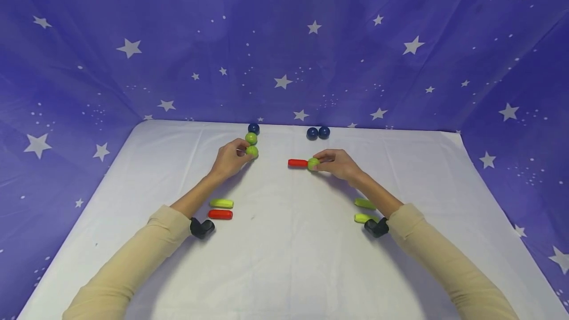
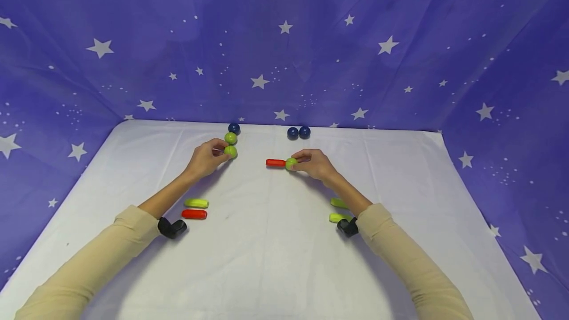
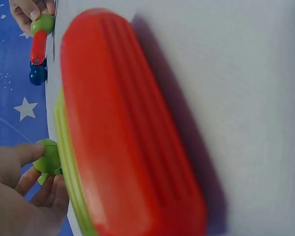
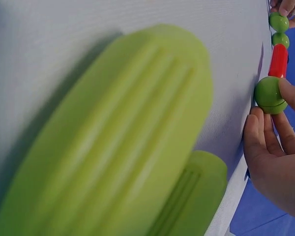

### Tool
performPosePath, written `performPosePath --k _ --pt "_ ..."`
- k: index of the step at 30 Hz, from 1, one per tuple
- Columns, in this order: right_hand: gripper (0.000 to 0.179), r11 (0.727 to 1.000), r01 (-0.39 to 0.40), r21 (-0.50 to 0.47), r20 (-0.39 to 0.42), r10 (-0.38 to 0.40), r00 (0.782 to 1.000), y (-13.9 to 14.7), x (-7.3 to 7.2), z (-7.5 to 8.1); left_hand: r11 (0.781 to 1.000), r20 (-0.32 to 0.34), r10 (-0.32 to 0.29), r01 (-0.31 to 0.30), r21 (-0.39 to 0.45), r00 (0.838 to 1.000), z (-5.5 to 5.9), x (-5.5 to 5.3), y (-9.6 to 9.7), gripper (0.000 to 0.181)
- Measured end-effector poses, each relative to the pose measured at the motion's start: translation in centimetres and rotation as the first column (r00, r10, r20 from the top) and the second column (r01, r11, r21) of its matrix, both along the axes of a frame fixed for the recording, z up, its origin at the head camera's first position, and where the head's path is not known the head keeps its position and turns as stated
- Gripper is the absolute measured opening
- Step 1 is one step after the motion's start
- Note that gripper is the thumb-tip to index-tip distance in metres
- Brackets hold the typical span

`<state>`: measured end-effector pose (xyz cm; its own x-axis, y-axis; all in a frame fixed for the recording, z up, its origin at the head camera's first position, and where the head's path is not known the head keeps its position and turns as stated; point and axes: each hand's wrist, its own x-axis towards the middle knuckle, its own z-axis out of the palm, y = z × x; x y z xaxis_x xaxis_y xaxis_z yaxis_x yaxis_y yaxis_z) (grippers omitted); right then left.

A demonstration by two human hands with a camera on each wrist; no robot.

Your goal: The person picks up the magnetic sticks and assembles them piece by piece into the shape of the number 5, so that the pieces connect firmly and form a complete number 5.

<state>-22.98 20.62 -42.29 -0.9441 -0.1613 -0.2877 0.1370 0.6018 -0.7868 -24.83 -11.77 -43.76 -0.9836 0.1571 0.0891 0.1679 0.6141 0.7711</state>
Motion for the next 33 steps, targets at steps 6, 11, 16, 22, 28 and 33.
performPosePath --k 6,11,16,22,28,33 --pt "0.041 1.000 0.004 -0.021 0.002 -0.004 1.000 0.0 0.0 0.0 0.999 -0.010 -0.021 0.021 0.033 1.000 -0.1 0.2 0.5 0.034" --pt "0.041 1.000 0.006 -0.026 0.008 -0.005 1.000 0.1 0.0 -0.2 0.994 -0.025 -0.094 0.095 0.052 0.995 0.0 0.6 1.4 0.034" --pt "0.040 0.999 0.011 -0.033 0.005 -0.011 1.000 0.1 0.0 -0.1 0.985 -0.021 -0.163 0.164 0.052 0.986 0.1 0.9 2.5 0.033" --pt "0.041 0.999 0.005 -0.042 0.006 -0.005 1.000 0.1 0.0 0.0 0.976 -0.012 -0.209 0.209 0.054 0.978 0.0 1.2 3.6 0.030" --pt "0.041 1.000 0.004 -0.021 0.007 -0.004 1.000 0.1 -0.1 -0.1 0.971 -0.023 -0.231 0.232 0.063 0.973 -0.1 1.3 4.5 0.030" --pt "0.040 1.000 0.004 -0.004 0.000 -0.004 1.000 0.1 -0.3 -0.2 0.969 -0.029 -0.238 0.239 0.061 0.971 -0.1 1.3 5.2 0.030"
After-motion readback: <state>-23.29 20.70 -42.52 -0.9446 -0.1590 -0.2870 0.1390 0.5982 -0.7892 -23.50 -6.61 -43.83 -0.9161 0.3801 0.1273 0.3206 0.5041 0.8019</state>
